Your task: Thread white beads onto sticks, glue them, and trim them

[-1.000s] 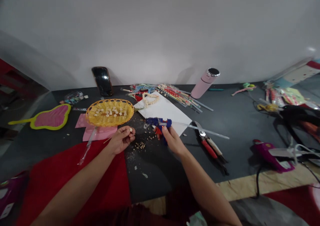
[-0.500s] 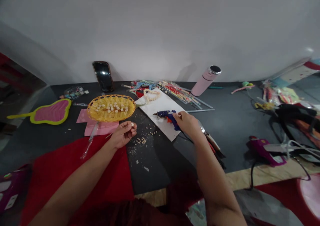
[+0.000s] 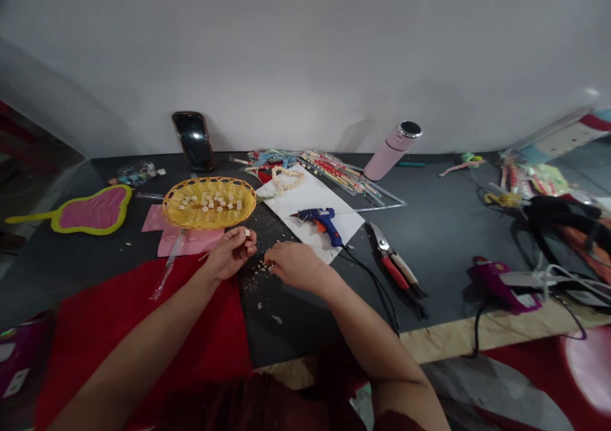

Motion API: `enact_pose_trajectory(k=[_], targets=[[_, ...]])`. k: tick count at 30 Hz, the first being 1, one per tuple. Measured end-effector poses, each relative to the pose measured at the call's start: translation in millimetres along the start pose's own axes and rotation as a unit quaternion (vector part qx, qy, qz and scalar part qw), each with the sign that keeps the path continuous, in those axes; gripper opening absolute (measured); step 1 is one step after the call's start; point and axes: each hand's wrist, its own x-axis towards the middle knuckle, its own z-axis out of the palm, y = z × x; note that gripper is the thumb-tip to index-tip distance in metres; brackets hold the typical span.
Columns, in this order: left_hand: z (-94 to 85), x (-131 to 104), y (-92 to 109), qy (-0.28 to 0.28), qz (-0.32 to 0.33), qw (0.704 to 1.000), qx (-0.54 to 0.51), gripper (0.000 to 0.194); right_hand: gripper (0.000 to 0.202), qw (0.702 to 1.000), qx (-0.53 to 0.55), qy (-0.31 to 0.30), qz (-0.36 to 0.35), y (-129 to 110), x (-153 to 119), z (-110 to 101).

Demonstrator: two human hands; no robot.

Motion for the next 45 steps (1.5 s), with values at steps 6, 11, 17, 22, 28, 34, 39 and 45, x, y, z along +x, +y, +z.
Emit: enact_pose_trajectory(k=[6, 11, 17, 22, 28, 34, 39, 45], targets=[[-0.6, 1.1, -1.7, -0.001, 0.0, 1.0, -0.001, 0.013, 0.011, 1.0, -0.015, -0.026, -0.005, -3.1, 6.9, 22.7], [-0.8, 1.5, -2.6, 0.001, -0.006, 1.0, 0.001, 0.015, 0.014, 1.0, -0.021, -0.019, -0.003, 2.7, 8.6, 27.6], [-0.2, 0.3, -2.4, 0.005, -0.01, 1.0, 0.008, 0.016, 0.012, 1.0, -0.008, -0.018, -0.011, 1.3, 7.8, 25.2], [-2.0, 0.4, -3.8, 0.006, -0.013, 1.0, 0.013, 0.015, 0.011, 0.999, 0.004, 0.009, -0.036, 3.6, 8.0, 27.8], [-1.8, -0.3, -6.8, 0.011, -0.017, 0.999, 0.028, 0.016, 0.013, 0.954, 0.184, 0.237, -0.003, 8.3, 11.4, 22.9], [0.0, -0.4, -8.4, 0.015, -0.026, 0.999, 0.034, 0.016, 0.009, 0.891, 0.275, 0.361, -0.009, 0.4, 18.5, 34.4], [-1.2, -0.2, -9.5, 0.006, -0.031, 0.998, 0.054, 0.016, 0.01, 0.88, 0.282, 0.384, -0.008, -0.6, 20.7, 44.2], [0.9, -0.5, -9.4, 0.007, -0.034, 0.998, 0.06, 0.019, 0.011, 0.88, 0.287, 0.379, -0.006, -1.2, 21.9, 44.4]])
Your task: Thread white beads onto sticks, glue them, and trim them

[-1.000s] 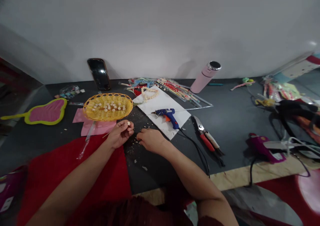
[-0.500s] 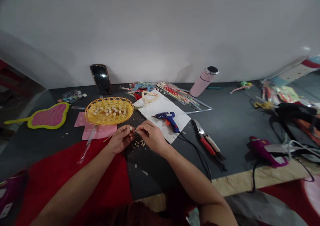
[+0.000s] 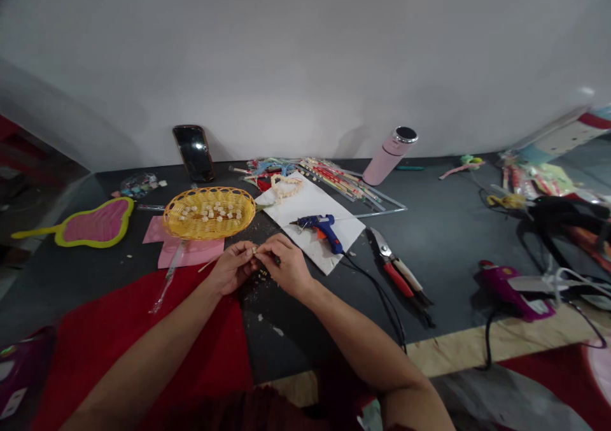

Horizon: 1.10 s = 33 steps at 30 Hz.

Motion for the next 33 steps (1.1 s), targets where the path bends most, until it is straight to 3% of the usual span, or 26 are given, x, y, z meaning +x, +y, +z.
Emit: enact_pose_trajectory(k=[12, 33], targets=[[-0.5, 0.4, -0.2, 0.003, 0.006, 1.0, 0.005, 0.017, 0.008, 0.998, -0.022, -0.005, -0.05, 0.9, 0.7, -4.6], [0.0, -1.3, 0.7, -0.014, 0.008, 1.0, 0.024, 0.022, 0.008, 0.997, -0.033, -0.016, -0.068, 3.6, -1.6, -0.4]])
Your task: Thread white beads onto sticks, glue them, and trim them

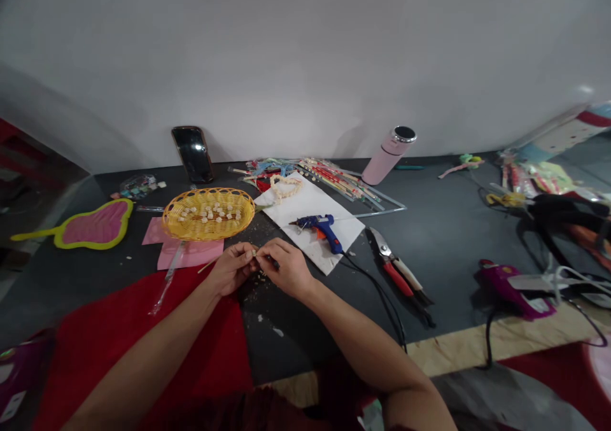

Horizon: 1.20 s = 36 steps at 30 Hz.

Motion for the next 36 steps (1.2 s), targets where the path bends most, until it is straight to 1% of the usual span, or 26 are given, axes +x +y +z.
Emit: enact_pose_trajectory(k=[4, 7, 10, 12, 15, 17, 19, 21, 28, 36], targets=[[-0.4, 0.3, 0.7, 0.002, -0.007, 1.0, -0.008, 0.02, 0.007, 1.0, 0.014, -0.006, 0.004, 2.0, -0.9, -1.5], [-1.1, 0.6, 1.5, -0.008, -0.012, 1.0, -0.023, 0.018, 0.005, 1.0, 0.029, -0.004, 0.011, 4.7, -0.9, -4.3], [-2.2, 0.4, 2.0, -0.013, -0.02, 0.999, -0.033, 0.016, 0.007, 0.998, 0.048, 0.016, 0.024, 6.6, 0.1, -7.1], [-2.9, 0.1, 2.0, -0.013, -0.028, 0.999, -0.034, 0.017, 0.012, 0.997, 0.073, 0.017, 0.032, 6.9, 1.0, -8.5], [-3.5, -0.6, 2.2, -0.013, -0.044, 0.999, -0.031, 0.017, 0.027, 0.994, 0.104, -0.023, 0.04, 6.7, 2.1, -9.5], [-3.4, -1.1, 2.6, -0.012, -0.055, 0.998, -0.028, 0.017, 0.031, 0.992, 0.105, -0.052, 0.041, 6.6, 2.6, -9.6], [-3.0, -1.7, 3.0, -0.01, -0.068, 0.997, -0.027, 0.019, 0.028, 0.992, 0.1, -0.07, 0.037, 7.0, 2.7, -9.1], [-2.7, -2.1, 3.1, -0.008, -0.078, 0.997, -0.028, 0.02, 0.026, 0.992, 0.099, -0.075, 0.031, 7.7, 2.5, -8.3], [-3.3, -2.5, 2.8, -0.015, -0.099, 0.995, -0.022, 0.023, 0.019, 0.991, 0.114, -0.065, 0.029, 9.1, 0.9, -6.7], [-2.8, -2.8, 3.0, -0.017, -0.107, 0.994, -0.015, 0.025, 0.018, 0.99, 0.121, -0.064, 0.02, 8.6, 2.5, -6.2]])
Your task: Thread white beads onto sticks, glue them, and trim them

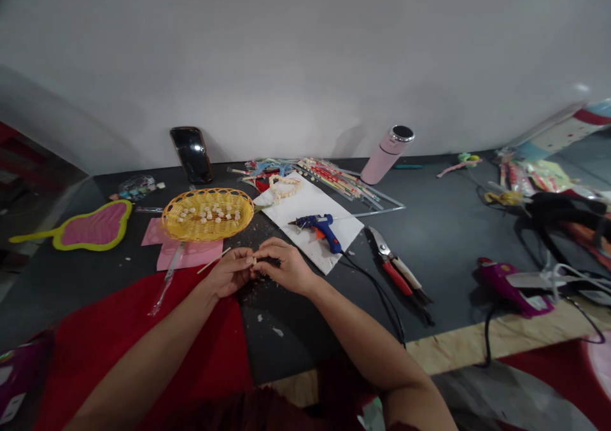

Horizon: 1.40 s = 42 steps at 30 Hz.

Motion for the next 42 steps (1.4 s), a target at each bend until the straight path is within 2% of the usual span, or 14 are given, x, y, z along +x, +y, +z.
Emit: enact_pose_trajectory(k=[11, 17, 24, 34, 38, 42], targets=[[1.2, -1.4, 0.2, 0.002, -0.003, 1.0, 0.007, 0.027, 0.015, 1.0, 0.012, -0.015, -0.002, -1.8, 0.2, -2.7], [2.1, 0.5, -0.6, 0.005, 0.03, 1.0, 0.003, 0.028, 0.017, 0.999, -0.047, 0.005, -0.02, -2.7, 0.6, -4.1], [2.5, 1.3, -0.5, 0.029, 0.035, 0.999, 0.014, 0.024, 0.017, 0.992, -0.121, 0.014, -0.043, -0.8, 0.1, -4.1], [2.9, 2.1, -0.3, 0.032, 0.043, 0.998, 0.023, 0.022, 0.018, 0.988, -0.144, 0.019, -0.056, 6.5, -2.4, -2.5], [0.7, 4.0, -0.4, 0.028, 0.047, 0.998, 0.016, 0.02, 0.022, 0.991, -0.132, 0.001, -0.038, 2.2, -2.5, -3.7], [-1.5, 4.5, 0.4, 0.014, 0.066, 0.998, -0.002, 0.016, 0.035, 0.991, -0.128, -0.007, 0.028, -4.5, -2.1, -15.8]])
